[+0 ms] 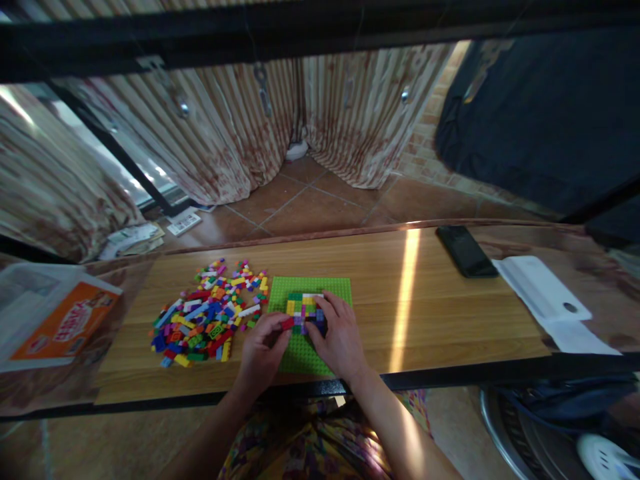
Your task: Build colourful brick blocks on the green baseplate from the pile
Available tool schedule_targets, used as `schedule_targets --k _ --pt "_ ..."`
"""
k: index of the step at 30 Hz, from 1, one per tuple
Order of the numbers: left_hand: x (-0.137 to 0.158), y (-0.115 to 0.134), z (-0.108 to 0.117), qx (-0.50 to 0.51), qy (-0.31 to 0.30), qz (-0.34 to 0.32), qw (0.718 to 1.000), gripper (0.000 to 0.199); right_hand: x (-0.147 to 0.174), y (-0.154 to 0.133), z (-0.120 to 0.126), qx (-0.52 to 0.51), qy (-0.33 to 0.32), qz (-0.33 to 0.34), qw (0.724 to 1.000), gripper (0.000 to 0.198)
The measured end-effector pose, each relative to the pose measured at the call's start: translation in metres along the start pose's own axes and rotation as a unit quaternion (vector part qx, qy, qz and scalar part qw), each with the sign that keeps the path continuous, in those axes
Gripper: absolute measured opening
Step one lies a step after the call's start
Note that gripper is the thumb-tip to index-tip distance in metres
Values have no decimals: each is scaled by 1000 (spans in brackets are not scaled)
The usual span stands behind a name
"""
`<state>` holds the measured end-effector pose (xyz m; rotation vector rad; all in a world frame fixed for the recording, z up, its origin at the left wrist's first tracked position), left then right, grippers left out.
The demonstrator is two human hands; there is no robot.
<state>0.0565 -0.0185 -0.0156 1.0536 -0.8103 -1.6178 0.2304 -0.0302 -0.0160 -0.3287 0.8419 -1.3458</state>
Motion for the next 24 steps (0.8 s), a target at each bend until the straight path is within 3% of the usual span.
schedule_targets --k 5,13,24 --pt "-1 4 0 -22 5 -4 1000 15 1 -1 2 -15 -2 -3 1000 52" --pt "3 -5 -6 16 -7 42 999 24 1 -2 1 -14 -4 7 1000 51" --pt "4 -3 -9 -11 -31 2 999 23 5 -12 11 -36 20 47 998 44"
Point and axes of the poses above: each hand's wrist, its own x-axis away from the middle knuckle, its own z-axis out of the back of the hand, y = z × x, the point moved 7 cm from there along -x, towards the middle knuckle, and after that the axes turned 5 degrees about -x, right-handed, at the moved point
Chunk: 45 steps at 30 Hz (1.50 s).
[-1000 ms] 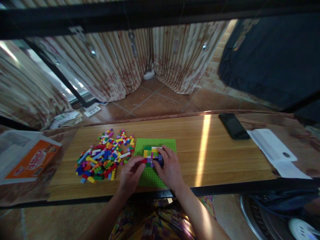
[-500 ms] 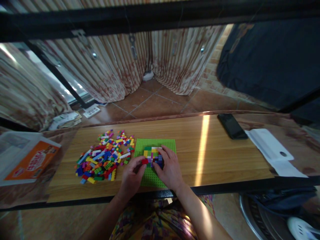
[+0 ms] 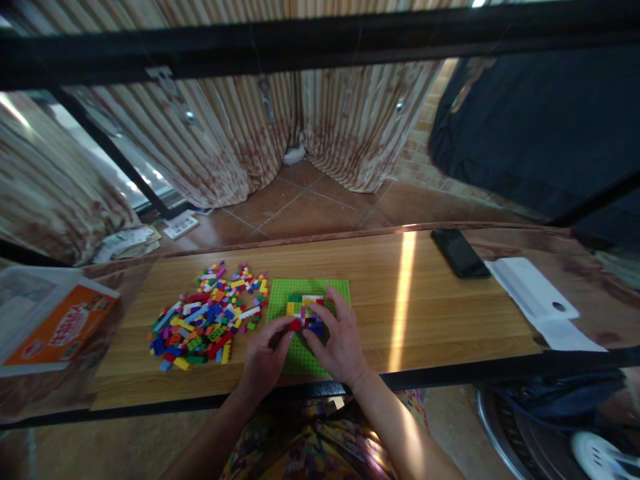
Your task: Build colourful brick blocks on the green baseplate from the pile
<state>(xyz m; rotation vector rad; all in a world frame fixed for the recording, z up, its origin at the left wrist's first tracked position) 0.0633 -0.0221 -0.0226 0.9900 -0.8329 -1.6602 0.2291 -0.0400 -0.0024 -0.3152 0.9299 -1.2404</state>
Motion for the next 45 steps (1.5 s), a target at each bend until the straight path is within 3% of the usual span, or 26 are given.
schedule_targets --k 7,18,45 --pt "-1 10 0 -49 -12 -40 998 23 4 -11 -6 20 -44 56 997 33" --pt "1 12 0 -60 -8 -36 998 28 1 -1 -7 -17 -14 2 1000 20" --pt "2 11 1 -72 -11 -37 997 27 1 4 -11 -3 13 8 1000 20"
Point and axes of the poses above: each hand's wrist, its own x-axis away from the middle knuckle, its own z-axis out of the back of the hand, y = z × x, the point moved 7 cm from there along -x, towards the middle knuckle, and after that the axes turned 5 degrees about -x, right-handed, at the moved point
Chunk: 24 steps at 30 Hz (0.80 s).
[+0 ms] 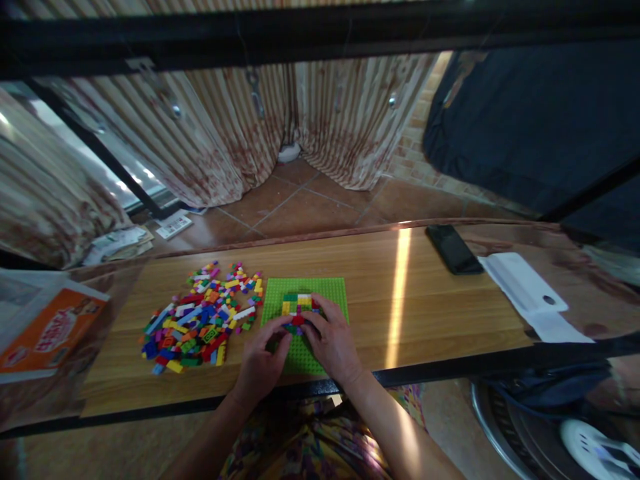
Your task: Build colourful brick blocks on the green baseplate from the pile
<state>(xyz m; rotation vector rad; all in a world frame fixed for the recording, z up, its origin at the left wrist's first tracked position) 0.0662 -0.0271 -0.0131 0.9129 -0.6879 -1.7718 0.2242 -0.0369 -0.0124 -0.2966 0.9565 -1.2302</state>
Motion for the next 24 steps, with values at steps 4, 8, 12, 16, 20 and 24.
schedule_targets --k 4,8,12,16,20,24 --pt "1 1 0 -19 3 -8 1000 28 -1 -2 4 -11 13 -5 1000 17" --pt "1 1 -1 -30 11 -19 999 26 0 -4 7 -31 21 6 999 14" --pt "1 4 0 -42 27 -42 998 26 1 -6 7 -39 24 31 998 14" --pt "-1 11 0 -46 28 -71 996 28 1 -9 6 -22 17 51 998 18" --pt "-1 16 -1 -63 24 -88 994 28 1 -12 7 0 10 65 998 21" --pt "2 19 -5 -114 32 -110 987 29 1 -15 6 28 -4 69 997 22"
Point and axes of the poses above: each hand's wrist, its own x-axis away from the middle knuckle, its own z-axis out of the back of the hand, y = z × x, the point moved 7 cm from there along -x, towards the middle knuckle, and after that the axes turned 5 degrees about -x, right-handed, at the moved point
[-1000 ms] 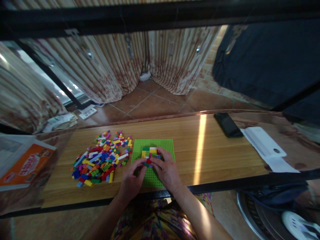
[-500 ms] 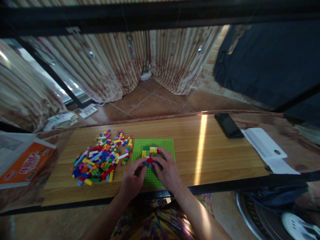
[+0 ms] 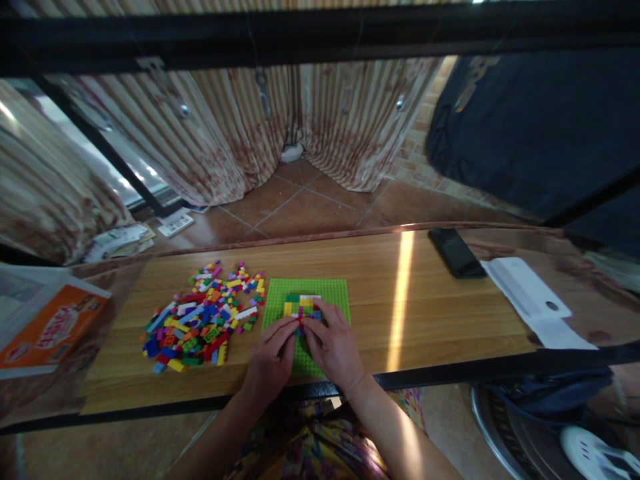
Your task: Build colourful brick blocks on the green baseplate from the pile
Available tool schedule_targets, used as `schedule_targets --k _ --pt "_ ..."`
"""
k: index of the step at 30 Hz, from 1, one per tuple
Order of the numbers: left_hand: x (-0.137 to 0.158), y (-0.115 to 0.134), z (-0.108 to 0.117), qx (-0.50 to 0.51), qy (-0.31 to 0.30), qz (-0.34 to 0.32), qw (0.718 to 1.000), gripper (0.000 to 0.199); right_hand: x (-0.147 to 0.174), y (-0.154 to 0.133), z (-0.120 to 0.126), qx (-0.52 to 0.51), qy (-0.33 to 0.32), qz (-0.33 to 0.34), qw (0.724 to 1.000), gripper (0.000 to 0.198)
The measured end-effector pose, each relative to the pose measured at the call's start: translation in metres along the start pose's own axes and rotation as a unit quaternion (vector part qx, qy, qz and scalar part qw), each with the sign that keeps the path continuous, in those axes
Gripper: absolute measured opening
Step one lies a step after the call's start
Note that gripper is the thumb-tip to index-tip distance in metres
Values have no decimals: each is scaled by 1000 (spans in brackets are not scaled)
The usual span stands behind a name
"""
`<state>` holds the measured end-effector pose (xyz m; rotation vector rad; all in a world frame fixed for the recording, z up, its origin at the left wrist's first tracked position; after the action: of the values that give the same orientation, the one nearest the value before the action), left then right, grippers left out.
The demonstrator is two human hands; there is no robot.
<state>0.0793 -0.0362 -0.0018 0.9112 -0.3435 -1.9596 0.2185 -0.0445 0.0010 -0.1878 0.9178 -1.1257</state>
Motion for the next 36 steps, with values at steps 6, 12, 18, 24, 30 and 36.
schedule_targets --k 6,12,18,24,30,36 --pt "6 3 -6 -73 17 -37 996 34 0 -4 0 35 -4 3 999 23" --pt "6 6 -9 -98 -6 -47 994 35 2 -8 -2 58 -23 -13 998 25" --pt "5 9 -11 -124 -51 -56 989 40 6 -10 -5 91 -51 -31 994 27" --pt "8 8 -10 -117 -40 -52 991 41 10 -3 -6 34 -47 -52 997 28" --pt "7 0 1 -101 19 9 995 36 15 17 8 -25 46 -169 984 30" --pt "5 -4 2 -113 9 41 993 39 14 16 5 -22 37 -161 986 29"
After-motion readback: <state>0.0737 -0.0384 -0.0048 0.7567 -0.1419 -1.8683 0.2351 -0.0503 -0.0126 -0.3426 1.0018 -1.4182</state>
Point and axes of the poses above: each hand's wrist, its own x-axis away from the middle knuckle, its own z-axis out of the back of the hand, y = z × x, the point moved 7 cm from there along -x, towards the middle knuckle, and after that the axes turned 5 degrees about -x, right-handed, at the moved point
